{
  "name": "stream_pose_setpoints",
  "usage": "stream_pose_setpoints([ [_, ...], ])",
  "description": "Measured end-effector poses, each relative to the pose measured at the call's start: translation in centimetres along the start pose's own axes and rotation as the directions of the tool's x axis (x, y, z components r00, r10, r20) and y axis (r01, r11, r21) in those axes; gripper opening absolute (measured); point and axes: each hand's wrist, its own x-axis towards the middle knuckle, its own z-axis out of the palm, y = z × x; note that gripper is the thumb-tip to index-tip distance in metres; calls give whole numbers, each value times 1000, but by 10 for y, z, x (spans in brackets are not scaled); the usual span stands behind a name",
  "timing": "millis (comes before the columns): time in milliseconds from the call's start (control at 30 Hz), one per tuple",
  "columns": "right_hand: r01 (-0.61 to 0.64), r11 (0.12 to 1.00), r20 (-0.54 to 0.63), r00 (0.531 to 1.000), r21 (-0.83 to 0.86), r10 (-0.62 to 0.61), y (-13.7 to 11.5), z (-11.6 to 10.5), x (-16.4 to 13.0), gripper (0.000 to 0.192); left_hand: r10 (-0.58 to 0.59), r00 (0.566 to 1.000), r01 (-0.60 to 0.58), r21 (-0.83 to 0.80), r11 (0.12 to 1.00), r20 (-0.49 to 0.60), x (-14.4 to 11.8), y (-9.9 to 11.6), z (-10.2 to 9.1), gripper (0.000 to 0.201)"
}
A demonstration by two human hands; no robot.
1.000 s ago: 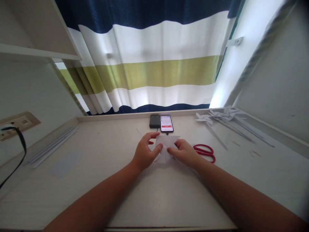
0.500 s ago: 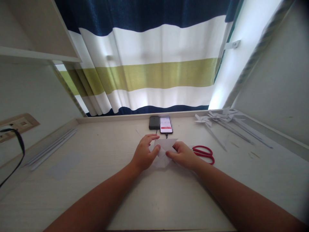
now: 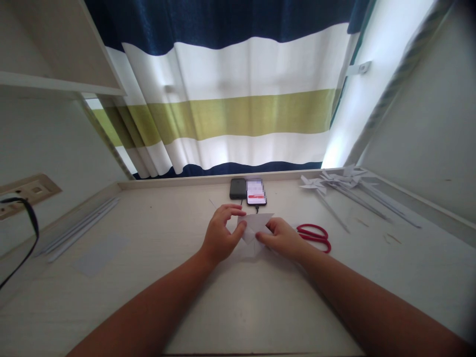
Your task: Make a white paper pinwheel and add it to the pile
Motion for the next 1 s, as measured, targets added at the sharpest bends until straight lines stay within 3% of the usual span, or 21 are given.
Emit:
stream_pose_setpoints([
  [300, -16, 999, -32, 999, -43, 14, -4, 0, -1, 19, 73, 995, -70, -40, 997, 71, -1, 3, -2, 26],
  [433, -15, 999, -10, 1000, -29, 15, -4, 0, -1, 19, 60, 998, -60, -11, 998, 24, 0, 3, -2, 27],
  [700, -11, 999, -11, 1000, -35, 11, -5, 0, -2, 19, 53, 996, -52, 20, 998, -70, 1, 5, -4, 6],
  [867, -23, 998, -7, 1000, -61, 23, -3, -1, -1, 21, 65, 997, -65, 8, 998, -34, 1, 5, -4, 8],
  [1000, -12, 997, -8, 1000, -72, 11, -2, -2, -1, 22, 147, 989, -146, -23, 989, 32, 1, 5, -3, 3],
])
